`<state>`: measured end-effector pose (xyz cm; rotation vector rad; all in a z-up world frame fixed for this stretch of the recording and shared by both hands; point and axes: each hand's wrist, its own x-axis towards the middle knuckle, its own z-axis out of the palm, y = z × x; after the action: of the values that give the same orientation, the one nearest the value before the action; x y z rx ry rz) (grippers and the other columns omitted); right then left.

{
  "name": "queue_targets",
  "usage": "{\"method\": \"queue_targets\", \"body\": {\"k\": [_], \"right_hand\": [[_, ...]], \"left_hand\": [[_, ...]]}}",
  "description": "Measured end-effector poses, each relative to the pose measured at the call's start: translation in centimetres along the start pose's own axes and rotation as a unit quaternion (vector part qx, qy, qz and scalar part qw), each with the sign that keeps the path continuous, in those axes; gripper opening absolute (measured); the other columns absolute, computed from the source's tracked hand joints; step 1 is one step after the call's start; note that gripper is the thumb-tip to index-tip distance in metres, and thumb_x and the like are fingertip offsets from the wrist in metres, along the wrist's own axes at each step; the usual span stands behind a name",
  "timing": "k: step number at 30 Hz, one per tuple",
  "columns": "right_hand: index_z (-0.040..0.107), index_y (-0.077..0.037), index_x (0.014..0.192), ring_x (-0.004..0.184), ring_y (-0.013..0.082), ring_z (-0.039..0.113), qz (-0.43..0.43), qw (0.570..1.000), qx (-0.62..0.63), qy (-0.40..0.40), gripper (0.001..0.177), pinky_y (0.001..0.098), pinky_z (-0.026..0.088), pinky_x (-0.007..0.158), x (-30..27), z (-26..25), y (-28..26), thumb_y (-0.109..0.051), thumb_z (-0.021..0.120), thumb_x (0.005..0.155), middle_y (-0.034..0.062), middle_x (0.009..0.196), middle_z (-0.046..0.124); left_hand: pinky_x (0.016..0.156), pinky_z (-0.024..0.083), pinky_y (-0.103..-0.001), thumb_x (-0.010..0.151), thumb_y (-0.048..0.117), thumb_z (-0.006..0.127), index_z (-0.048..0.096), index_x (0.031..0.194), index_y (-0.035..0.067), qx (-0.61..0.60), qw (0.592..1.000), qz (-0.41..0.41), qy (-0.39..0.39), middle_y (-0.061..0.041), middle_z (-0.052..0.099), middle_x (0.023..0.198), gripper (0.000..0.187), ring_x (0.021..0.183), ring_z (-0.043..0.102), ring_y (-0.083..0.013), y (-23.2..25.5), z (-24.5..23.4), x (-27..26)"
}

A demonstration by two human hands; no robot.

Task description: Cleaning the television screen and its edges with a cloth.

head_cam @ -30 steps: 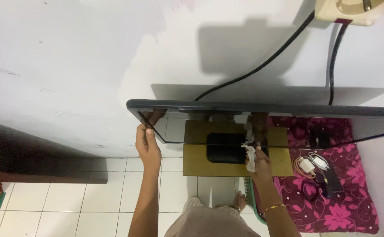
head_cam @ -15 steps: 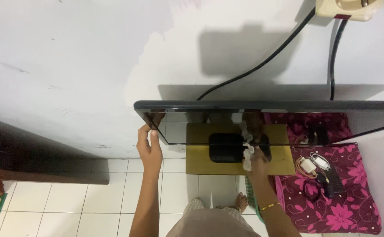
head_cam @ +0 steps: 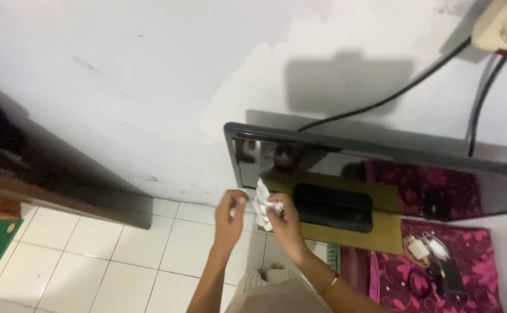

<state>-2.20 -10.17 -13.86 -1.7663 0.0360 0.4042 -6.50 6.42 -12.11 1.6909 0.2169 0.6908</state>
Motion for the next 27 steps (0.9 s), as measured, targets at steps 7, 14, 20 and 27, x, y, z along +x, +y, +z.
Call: {"method": "queue_targets", "body": {"k": [7,14,20,27], "right_hand": [[0.072,-0.004,0.114,0.058,0.0035,0.042,-0.256,0.964,0.036,-0.057,0.016,0.0226,0.034,0.051,-1.6,1.7,-7.1,-0.009,0.067,0.099,-0.0012,0.074,0.062],[0.055,-0.005,0.133,0.099,0.0057,0.059,-0.248,0.944,0.133,-0.171,0.045,0.0197,0.049,0.083,-1.7,1.7,-10.6,-0.007,0.067,0.09,-0.0018,0.108,0.063],[0.066,0.002,0.111,0.094,0.0089,0.059,-0.299,0.927,-0.001,-0.227,0.018,0.0243,0.049,0.083,-0.5,0.3,-8.5,-0.005,0.073,0.095,0.0042,0.1,0.066],[0.061,0.002,0.114,0.091,0.0063,0.059,-0.252,0.934,0.146,-0.205,0.015,0.0224,0.05,0.077,-0.7,0.3,-8.2,-0.008,0.062,0.103,0.0032,0.101,0.066]], "left_hand": [[0.067,0.046,-0.027,0.097,0.01,0.07,0.06,0.128,0.002,-0.141,0.977,-0.143,-0.075,-0.002,0.056,0.088,0.035,0.078,0.052,-0.0091,0.5,-1.0,-2.3],[0.072,0.051,-0.024,0.101,0.015,0.063,0.068,0.124,0.0,-0.199,0.97,-0.137,-0.007,-0.001,0.067,0.095,0.028,0.083,0.059,-0.0068,4.8,-4.0,-1.2],[0.061,0.049,-0.026,0.098,0.012,0.066,0.069,0.117,0.0,-0.168,0.975,-0.143,0.023,-0.003,0.063,0.094,0.023,0.078,0.058,-0.0088,4.8,-4.1,-2.1],[0.063,0.054,-0.027,0.098,0.002,0.055,0.066,0.112,0.001,-0.209,0.974,-0.082,0.032,-0.009,0.066,0.103,0.018,0.077,0.062,-0.0125,5.6,-3.6,-2.1]]}}
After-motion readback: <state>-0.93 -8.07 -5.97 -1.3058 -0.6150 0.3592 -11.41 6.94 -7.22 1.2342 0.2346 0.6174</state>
